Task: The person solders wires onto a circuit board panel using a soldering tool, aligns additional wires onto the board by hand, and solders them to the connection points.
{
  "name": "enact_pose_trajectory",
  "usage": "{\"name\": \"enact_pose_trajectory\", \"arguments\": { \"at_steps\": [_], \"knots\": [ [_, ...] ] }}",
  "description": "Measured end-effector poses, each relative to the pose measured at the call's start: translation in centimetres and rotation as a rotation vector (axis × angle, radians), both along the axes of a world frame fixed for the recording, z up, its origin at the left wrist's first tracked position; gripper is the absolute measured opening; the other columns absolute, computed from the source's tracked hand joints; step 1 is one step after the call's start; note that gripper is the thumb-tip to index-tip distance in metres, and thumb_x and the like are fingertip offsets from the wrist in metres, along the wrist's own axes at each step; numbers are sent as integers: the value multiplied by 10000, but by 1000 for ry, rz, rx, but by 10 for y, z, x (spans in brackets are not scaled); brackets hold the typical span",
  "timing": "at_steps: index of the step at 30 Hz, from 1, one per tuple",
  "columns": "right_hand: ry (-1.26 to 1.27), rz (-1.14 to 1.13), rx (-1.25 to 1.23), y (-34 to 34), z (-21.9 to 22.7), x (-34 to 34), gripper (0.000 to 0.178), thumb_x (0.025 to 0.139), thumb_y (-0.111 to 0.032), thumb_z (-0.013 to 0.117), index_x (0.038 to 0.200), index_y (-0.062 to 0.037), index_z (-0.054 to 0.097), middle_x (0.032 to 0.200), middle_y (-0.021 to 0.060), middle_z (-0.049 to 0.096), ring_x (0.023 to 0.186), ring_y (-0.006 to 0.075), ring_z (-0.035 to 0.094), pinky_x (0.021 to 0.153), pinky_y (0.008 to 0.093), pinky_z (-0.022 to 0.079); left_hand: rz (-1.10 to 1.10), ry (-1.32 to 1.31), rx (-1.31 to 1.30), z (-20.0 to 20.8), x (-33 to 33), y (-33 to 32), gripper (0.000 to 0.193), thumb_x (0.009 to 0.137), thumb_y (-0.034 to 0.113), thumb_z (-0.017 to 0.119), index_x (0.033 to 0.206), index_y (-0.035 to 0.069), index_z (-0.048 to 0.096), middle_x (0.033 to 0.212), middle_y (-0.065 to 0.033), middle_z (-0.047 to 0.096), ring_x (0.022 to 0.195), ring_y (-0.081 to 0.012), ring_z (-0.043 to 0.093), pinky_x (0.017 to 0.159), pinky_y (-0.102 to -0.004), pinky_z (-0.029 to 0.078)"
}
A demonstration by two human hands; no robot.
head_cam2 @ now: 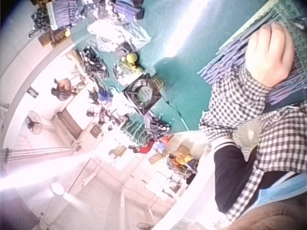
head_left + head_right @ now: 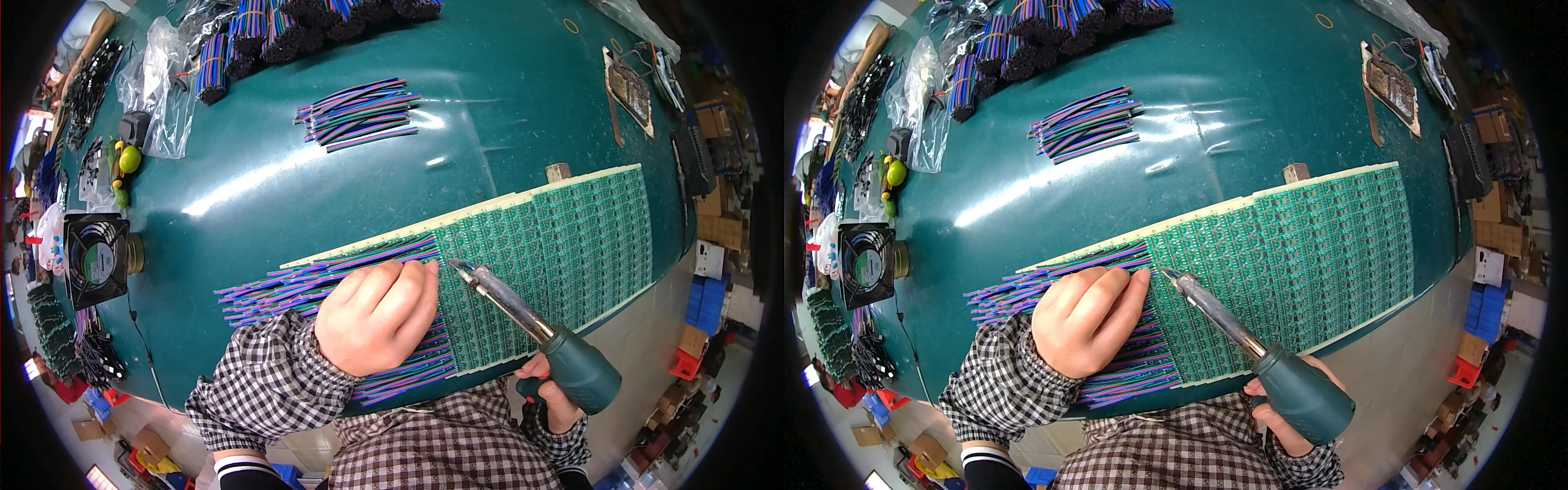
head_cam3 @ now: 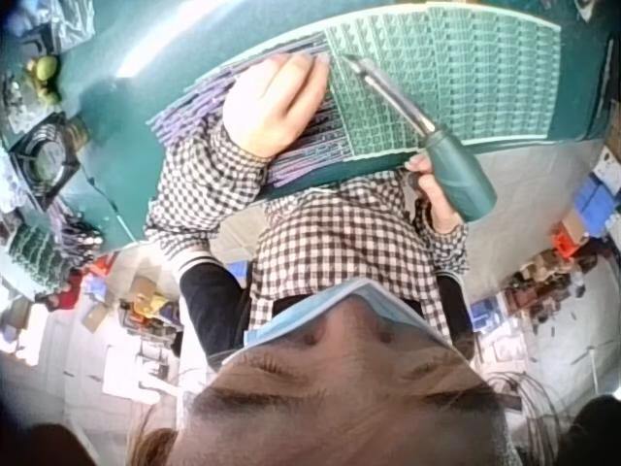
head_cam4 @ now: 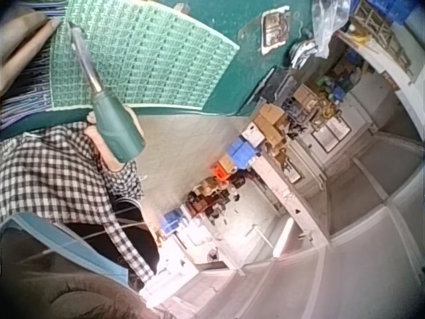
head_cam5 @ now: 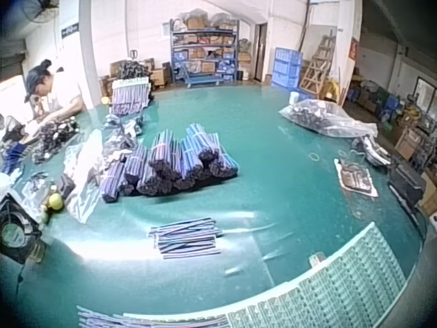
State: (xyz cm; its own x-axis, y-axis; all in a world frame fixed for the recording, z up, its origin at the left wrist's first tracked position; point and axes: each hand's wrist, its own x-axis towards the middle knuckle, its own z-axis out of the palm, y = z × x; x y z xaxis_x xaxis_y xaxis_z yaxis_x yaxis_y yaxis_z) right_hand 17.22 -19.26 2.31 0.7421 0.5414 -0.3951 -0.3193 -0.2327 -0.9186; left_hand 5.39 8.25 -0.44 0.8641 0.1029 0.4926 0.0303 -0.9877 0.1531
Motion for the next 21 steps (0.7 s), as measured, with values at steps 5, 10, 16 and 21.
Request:
{"name": "enact_pose_trajectory", "arguments": {
  "at_steps": [5,10,16,21],
  "knots": [
    [-39,9,3,1,0,1,664,719,-235,952,1117,108,546,918,187,741,828,242,750,726,365,636,-7,4,3,-1,-1,1,324,745,124,692,1034,-21,722,1004,-86,631,866,-200,645,714,-301,523],
    [-14,-25,25,6,3,-1,649,723,-210,947,1124,105,546,928,198,738,850,258,749,740,383,640,-2,7,3,-1,-1,0,330,745,128,689,1038,-20,722,1006,-87,631,871,-200,646,718,-301,523],
    [11,47,11,-3,-1,2,623,726,-169,941,1134,93,550,911,174,729,844,247,742,779,402,633,-3,6,-8,0,0,0,327,745,129,690,1035,-19,722,1006,-87,633,871,-200,646,721,-301,523],
    [15,32,7,-1,-2,1,624,723,-166,942,1137,92,553,889,156,724,830,240,740,797,402,628,-2,5,-48,0,-1,-1,392,701,88,695,1074,-24,738,1005,-97,639,853,-220,651,696,-319,543]
  ]
}}
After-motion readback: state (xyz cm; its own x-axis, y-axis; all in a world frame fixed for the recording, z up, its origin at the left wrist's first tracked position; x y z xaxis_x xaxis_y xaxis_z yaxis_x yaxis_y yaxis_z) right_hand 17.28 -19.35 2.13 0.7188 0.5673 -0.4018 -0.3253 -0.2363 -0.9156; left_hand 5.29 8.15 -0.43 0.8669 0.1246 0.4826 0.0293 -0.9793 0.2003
